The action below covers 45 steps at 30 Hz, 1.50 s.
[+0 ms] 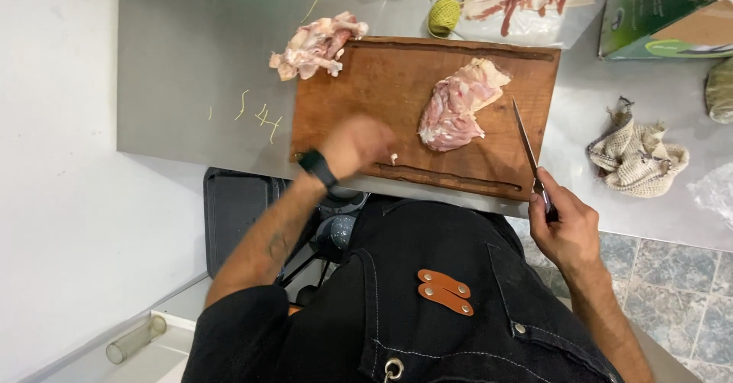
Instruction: Deboning chicken thighs on a wooden cutting board using a kitchen knife in a food preparation area.
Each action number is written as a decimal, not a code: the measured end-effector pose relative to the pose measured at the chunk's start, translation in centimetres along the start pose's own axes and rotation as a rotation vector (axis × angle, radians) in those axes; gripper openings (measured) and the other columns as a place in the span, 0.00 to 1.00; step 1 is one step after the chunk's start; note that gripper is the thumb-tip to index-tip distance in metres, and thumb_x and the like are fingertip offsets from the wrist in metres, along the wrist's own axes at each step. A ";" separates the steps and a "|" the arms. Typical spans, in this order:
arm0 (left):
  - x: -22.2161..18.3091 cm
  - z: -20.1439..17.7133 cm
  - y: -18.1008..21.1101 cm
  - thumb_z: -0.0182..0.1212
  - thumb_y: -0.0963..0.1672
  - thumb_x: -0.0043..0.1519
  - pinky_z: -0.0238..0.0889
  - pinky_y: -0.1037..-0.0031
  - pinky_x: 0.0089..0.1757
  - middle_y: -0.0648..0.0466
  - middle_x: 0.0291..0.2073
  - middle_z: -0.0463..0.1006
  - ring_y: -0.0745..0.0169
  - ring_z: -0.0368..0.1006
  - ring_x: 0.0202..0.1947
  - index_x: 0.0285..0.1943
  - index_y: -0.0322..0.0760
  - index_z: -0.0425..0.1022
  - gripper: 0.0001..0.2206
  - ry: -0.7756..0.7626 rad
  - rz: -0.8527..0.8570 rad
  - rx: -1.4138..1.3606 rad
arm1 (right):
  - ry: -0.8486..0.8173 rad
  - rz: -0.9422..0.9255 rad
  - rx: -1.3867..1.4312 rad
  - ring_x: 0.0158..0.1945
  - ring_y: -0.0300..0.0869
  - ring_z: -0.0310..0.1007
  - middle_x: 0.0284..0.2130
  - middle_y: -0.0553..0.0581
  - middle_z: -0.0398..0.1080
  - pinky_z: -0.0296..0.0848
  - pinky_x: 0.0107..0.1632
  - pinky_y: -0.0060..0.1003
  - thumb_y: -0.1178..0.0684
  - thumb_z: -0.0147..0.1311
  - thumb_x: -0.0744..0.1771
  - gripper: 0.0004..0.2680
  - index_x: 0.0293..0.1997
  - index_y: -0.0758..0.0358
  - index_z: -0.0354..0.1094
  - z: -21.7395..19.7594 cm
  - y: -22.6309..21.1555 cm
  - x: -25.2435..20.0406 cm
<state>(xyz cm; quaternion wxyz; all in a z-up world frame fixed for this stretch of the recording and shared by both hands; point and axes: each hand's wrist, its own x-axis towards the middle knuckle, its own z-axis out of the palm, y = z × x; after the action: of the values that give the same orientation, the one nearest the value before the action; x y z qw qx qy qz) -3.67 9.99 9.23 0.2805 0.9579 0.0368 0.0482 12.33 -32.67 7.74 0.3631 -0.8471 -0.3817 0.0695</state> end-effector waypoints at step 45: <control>17.5 5.7 -2.9 0.67 0.53 0.56 0.65 0.50 0.60 0.52 0.56 0.74 0.43 0.66 0.67 0.43 0.46 0.77 0.14 -0.447 0.888 0.466 | 0.250 0.060 -0.519 0.48 0.50 0.79 0.48 0.58 0.76 0.79 0.49 0.42 0.46 0.68 0.65 0.12 0.52 0.54 0.82 5.9 4.4 4.5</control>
<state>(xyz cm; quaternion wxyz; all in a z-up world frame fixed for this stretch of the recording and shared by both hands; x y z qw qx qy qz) 14.22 11.06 4.16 0.0146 0.9051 -0.4217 -0.0520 15.78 -28.15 1.24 0.1763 -0.9246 -0.3138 -0.1247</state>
